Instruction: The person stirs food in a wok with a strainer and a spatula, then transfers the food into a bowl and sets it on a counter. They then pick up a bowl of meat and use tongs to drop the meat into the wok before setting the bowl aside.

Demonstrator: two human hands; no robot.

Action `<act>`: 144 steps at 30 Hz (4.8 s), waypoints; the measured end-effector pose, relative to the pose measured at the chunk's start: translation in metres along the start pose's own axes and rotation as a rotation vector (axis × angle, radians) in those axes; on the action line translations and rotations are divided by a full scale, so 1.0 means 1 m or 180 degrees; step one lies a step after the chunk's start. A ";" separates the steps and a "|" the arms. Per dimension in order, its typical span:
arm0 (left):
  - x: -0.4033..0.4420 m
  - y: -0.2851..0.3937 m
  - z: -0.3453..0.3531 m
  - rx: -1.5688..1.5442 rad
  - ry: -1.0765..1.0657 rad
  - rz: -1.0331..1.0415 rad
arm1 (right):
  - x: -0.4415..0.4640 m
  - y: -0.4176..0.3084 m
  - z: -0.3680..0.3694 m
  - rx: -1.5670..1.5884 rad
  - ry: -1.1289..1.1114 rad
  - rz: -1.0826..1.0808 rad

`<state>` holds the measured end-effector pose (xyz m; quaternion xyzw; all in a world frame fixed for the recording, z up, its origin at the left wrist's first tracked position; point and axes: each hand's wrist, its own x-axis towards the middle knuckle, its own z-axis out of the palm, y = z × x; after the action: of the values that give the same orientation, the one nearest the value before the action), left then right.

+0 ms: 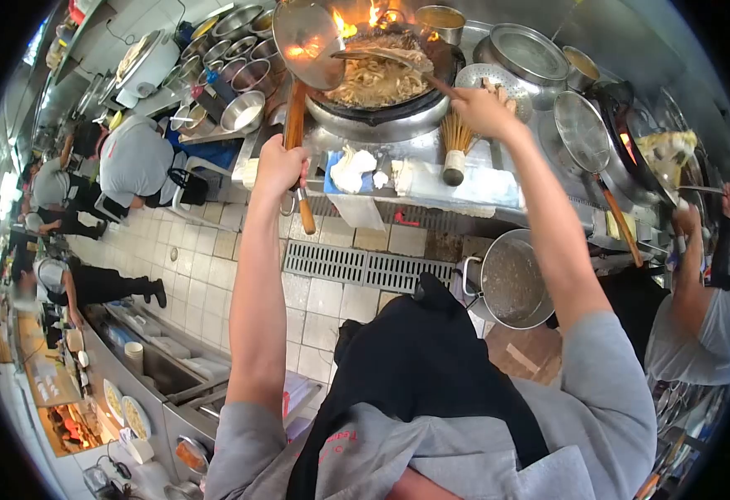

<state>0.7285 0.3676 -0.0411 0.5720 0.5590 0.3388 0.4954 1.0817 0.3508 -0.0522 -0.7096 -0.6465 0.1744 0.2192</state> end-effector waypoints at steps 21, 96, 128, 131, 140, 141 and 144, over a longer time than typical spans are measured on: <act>0.056 0.005 -0.007 0.1016 0.0272 -0.0223 | 0.025 0.024 0.002 0.2270 0.0512 0.1011; 0.076 -0.011 0.032 0.0630 0.0265 0.0275 | 0.032 -0.030 -0.023 0.4113 -0.0446 0.1569; 0.087 0.012 0.042 0.0911 0.0540 -0.0153 | 0.054 0.050 0.048 0.3593 0.0329 0.1657; 0.114 -0.006 0.041 0.0671 -0.0055 -0.0071 | 0.069 0.048 0.095 0.5318 -0.0568 0.2275; 0.089 -0.005 0.049 -0.0179 -0.0278 0.0053 | 0.075 0.021 0.025 0.5290 -0.1322 0.1943; 0.086 -0.006 0.042 -0.0059 -0.0241 0.0099 | 0.062 0.009 0.016 0.5011 -0.0997 0.1886; 0.081 0.001 0.024 0.0380 -0.0014 0.0263 | 0.033 -0.015 -0.013 0.4229 -0.0290 0.1662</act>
<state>0.7632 0.4419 -0.0598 0.6239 0.5531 0.3238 0.4473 1.0790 0.3837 -0.0321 -0.5496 -0.2212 0.6075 0.5290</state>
